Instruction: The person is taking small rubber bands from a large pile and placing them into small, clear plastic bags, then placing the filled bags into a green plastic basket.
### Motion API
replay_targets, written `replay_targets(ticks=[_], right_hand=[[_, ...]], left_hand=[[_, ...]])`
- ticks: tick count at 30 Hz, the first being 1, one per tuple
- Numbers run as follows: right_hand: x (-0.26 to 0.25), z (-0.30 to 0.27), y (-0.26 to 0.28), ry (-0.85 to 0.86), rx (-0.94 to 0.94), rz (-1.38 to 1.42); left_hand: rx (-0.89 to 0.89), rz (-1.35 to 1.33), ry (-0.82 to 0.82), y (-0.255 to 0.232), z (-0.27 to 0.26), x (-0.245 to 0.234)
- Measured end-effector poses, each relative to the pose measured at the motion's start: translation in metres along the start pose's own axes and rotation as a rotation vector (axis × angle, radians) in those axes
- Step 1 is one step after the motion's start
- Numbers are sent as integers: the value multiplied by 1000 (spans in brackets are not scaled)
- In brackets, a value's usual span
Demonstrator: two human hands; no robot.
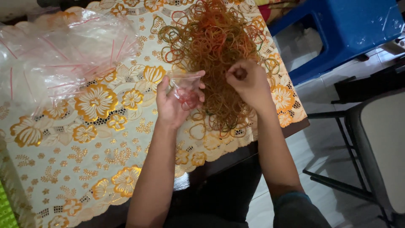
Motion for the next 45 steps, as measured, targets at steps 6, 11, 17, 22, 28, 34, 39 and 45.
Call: replay_targets(ticks=[6,11,17,22,28,34,39,45], right_hand=[[-18,-14,4,12,-44,327],[-27,-14,8,-12,-40,534],[-25,-32,41,103,-109,415],[-13,-55,89,273,-47,208],[1,-66,97,53,-263,315],[48,-79,95,5,-178,399],[106,-86,100,80,-100,591],[163,-84,87,240,-72,1016]], left_hand=[[17,-31,7,-5,-1,8],[9,-48,-21,-6,-3,8],[10,-38,13,-22,-8,38],[15,-59,133,-23,-22,51],[5,21,210,-18,-51,71],[6,-2,189,-26,-95,45],[-83,-17,189,-48,-134,16],[-99,-49,234,-87,-164,7]])
Point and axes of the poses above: each hand's wrist, its own z-axis towards the middle knuckle, its own x-axis out of the palm, y = z × x, the point moved 6 cm from there along z, towards the middle knuckle, and after that the axes turned 8 degrees about y, right-handed, at the moved point
